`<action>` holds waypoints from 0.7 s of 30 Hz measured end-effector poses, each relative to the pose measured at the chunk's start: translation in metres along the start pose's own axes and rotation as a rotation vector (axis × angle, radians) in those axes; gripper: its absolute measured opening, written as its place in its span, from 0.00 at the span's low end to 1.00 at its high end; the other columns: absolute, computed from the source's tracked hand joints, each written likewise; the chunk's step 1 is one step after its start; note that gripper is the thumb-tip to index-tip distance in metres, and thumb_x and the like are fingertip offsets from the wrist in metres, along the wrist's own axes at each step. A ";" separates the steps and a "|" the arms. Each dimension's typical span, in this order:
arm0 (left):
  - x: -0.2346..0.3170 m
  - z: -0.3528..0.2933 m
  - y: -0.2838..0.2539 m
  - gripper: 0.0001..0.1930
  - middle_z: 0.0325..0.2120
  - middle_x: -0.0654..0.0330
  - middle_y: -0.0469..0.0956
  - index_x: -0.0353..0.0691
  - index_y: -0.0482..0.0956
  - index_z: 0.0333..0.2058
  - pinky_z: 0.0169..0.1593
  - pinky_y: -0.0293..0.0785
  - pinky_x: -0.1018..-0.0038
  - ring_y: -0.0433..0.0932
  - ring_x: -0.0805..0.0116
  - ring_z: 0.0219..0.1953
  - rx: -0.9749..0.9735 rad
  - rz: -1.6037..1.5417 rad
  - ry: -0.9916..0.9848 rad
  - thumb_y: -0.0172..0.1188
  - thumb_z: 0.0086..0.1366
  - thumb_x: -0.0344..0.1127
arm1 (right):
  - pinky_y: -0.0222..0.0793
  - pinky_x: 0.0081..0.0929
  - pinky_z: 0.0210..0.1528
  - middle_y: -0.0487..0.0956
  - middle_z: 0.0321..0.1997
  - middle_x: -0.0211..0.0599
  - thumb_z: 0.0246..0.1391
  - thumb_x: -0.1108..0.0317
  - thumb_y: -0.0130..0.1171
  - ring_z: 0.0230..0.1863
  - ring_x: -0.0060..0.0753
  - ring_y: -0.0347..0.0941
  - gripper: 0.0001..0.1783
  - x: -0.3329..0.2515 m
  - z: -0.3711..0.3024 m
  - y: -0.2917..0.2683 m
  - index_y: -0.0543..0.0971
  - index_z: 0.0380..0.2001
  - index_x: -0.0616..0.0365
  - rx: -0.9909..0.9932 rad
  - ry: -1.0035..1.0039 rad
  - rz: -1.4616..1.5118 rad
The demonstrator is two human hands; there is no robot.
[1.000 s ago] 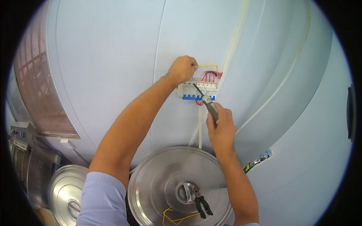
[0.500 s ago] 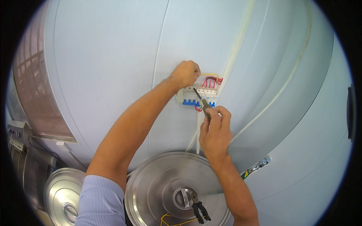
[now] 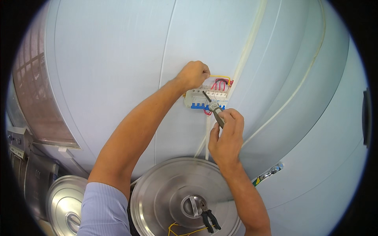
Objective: The person works on an electrical distribution box mounted on a wall, using a screwdriver to tighten terminal screws and connect yellow wires. They also use pliers to strip the insulation from the ends of the wires and prepare them for connection.
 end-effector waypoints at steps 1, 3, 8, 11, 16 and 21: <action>0.000 -0.001 -0.001 0.09 0.28 0.48 0.84 0.31 0.84 0.35 0.38 0.78 0.66 0.82 0.59 0.28 0.014 -0.015 -0.003 0.58 0.62 0.30 | 0.78 0.39 0.37 0.70 0.52 0.45 0.52 0.73 0.64 0.41 0.47 0.77 0.23 -0.001 0.000 -0.001 0.71 0.51 0.58 0.016 -0.021 -0.005; 0.000 -0.003 -0.001 0.08 0.27 0.46 0.83 0.33 0.84 0.32 0.41 0.77 0.63 0.82 0.51 0.31 0.043 -0.047 -0.011 0.58 0.60 0.29 | 0.78 0.39 0.37 0.70 0.52 0.46 0.51 0.75 0.64 0.41 0.47 0.77 0.23 0.005 0.001 -0.001 0.71 0.51 0.59 -0.032 0.091 0.033; 0.001 -0.004 -0.004 0.09 0.26 0.49 0.83 0.31 0.84 0.34 0.37 0.78 0.67 0.83 0.61 0.29 0.050 -0.042 0.003 0.59 0.62 0.30 | 0.78 0.38 0.37 0.69 0.52 0.46 0.50 0.76 0.64 0.41 0.47 0.77 0.24 0.017 -0.001 0.001 0.71 0.51 0.59 -0.092 0.161 -0.038; -0.003 -0.006 -0.010 0.10 0.25 0.52 0.82 0.29 0.83 0.36 0.34 0.77 0.71 0.82 0.69 0.27 0.069 -0.086 -0.008 0.59 0.64 0.31 | 0.78 0.38 0.37 0.69 0.52 0.46 0.51 0.74 0.65 0.40 0.47 0.77 0.23 0.013 0.000 0.000 0.72 0.51 0.58 -0.056 0.103 0.003; -0.003 -0.029 -0.028 0.11 0.26 0.56 0.80 0.27 0.79 0.41 0.32 0.77 0.74 0.78 0.73 0.26 0.146 -0.394 -0.078 0.55 0.68 0.31 | 0.77 0.37 0.35 0.69 0.52 0.44 0.53 0.74 0.64 0.40 0.45 0.77 0.21 0.008 0.003 0.000 0.73 0.50 0.56 -0.040 0.094 0.033; -0.018 -0.096 -0.037 0.09 0.29 0.56 0.77 0.29 0.72 0.44 0.30 0.77 0.74 0.76 0.72 0.25 0.399 -0.926 -0.147 0.50 0.71 0.29 | 0.77 0.37 0.35 0.70 0.53 0.38 0.54 0.73 0.63 0.38 0.42 0.78 0.18 0.017 0.004 0.000 0.75 0.49 0.55 -0.165 0.221 -0.010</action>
Point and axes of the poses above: each hand's wrist, its own z-axis towards the middle knuckle, its own y-axis out of the palm, x = y × z, the point moved 9 cm from there along z, towards the middle knuckle
